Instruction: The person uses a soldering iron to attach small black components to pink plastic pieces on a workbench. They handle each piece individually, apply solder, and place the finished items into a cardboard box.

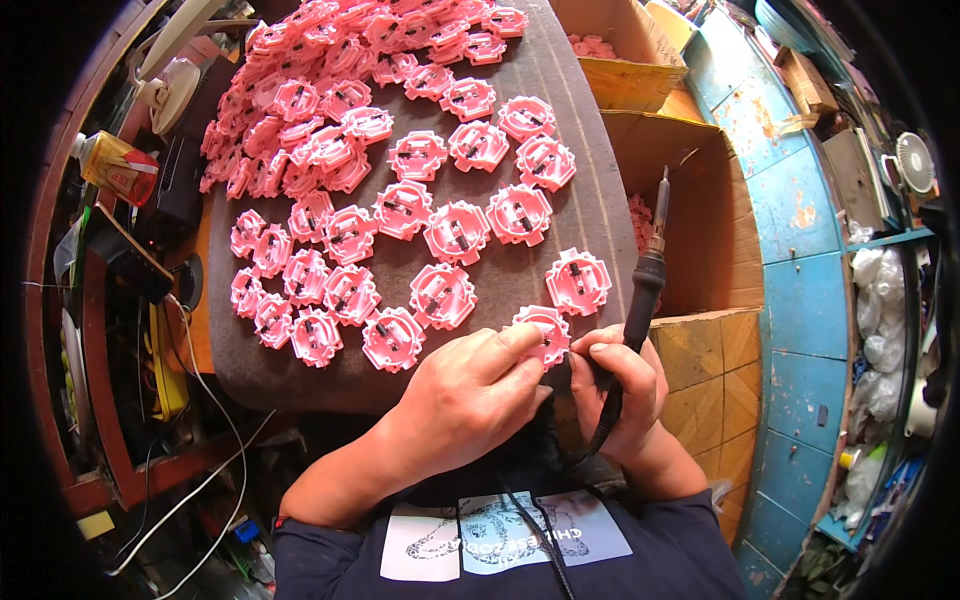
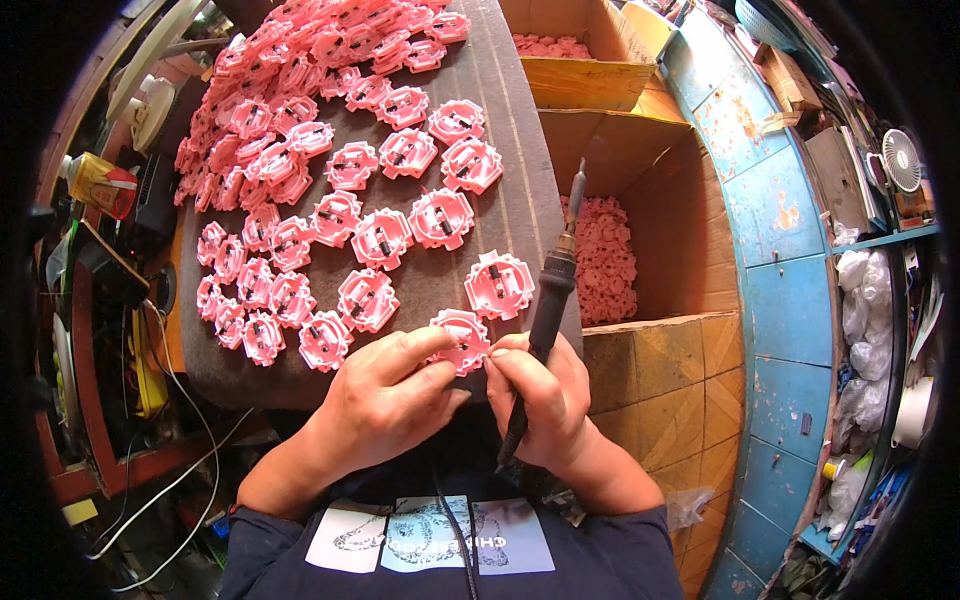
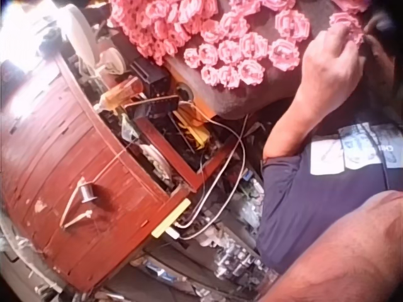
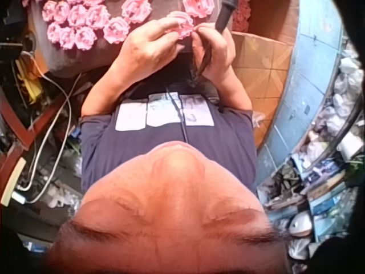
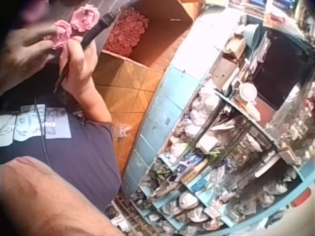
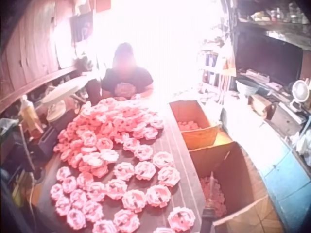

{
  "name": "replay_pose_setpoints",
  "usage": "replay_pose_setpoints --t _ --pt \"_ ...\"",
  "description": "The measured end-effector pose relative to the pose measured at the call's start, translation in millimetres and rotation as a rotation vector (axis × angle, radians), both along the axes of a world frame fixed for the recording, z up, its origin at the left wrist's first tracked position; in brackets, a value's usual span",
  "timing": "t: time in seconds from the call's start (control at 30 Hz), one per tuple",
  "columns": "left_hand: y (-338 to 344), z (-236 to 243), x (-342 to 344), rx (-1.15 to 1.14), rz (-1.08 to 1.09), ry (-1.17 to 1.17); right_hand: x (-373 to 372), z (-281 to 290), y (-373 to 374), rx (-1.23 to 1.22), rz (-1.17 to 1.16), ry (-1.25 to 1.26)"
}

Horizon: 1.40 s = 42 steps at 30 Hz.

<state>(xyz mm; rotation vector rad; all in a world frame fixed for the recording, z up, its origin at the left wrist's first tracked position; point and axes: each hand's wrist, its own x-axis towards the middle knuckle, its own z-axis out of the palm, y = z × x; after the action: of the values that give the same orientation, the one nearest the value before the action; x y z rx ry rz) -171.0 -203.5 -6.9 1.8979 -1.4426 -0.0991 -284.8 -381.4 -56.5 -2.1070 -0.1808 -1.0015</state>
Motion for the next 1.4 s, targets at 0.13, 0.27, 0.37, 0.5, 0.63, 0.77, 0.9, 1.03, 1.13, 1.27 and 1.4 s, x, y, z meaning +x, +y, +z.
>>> replay_pose_setpoints --t 0.13,0.27,0.37,0.5,0.63,0.77,0.9,1.03,1.13,1.27,1.4 --pt "0 -10 -3 -0.065 0.093 -0.078 2 4 3 0.002 0.021 0.071" --pt "2 -16 -8 -0.112 0.207 -0.084 2 2 8 0.058 0.029 0.093" --pt "-3 -18 -14 -0.182 0.229 0.020 5 -5 14 0.118 0.023 0.056" --pt "-8 -18 -13 -0.167 0.213 0.097 8 -9 19 0.183 0.045 0.026" --pt "-11 -18 -6 -0.153 0.204 0.157 9 -13 19 0.180 0.021 0.034" --pt "-12 -19 -3 -0.169 0.208 0.202 9 -13 17 0.119 0.013 -0.033" --pt "-13 -17 -2 -0.166 0.220 0.189 8 -1 14 -0.074 0.044 -0.100" --pt "-12 -18 -2 -0.157 0.235 0.244 9 -3 14 -0.129 0.024 -0.084" --pt "-11 -17 -4 -0.157 0.249 0.280 12 -3 15 -0.101 0.013 -0.077" --pt "-11 -16 -4 -0.173 0.256 0.309 13 -1 16 -0.073 0.015 -0.042" --pt "-13 -18 -4 -0.180 0.257 0.240 15 -3 16 -0.053 0.011 -0.053"
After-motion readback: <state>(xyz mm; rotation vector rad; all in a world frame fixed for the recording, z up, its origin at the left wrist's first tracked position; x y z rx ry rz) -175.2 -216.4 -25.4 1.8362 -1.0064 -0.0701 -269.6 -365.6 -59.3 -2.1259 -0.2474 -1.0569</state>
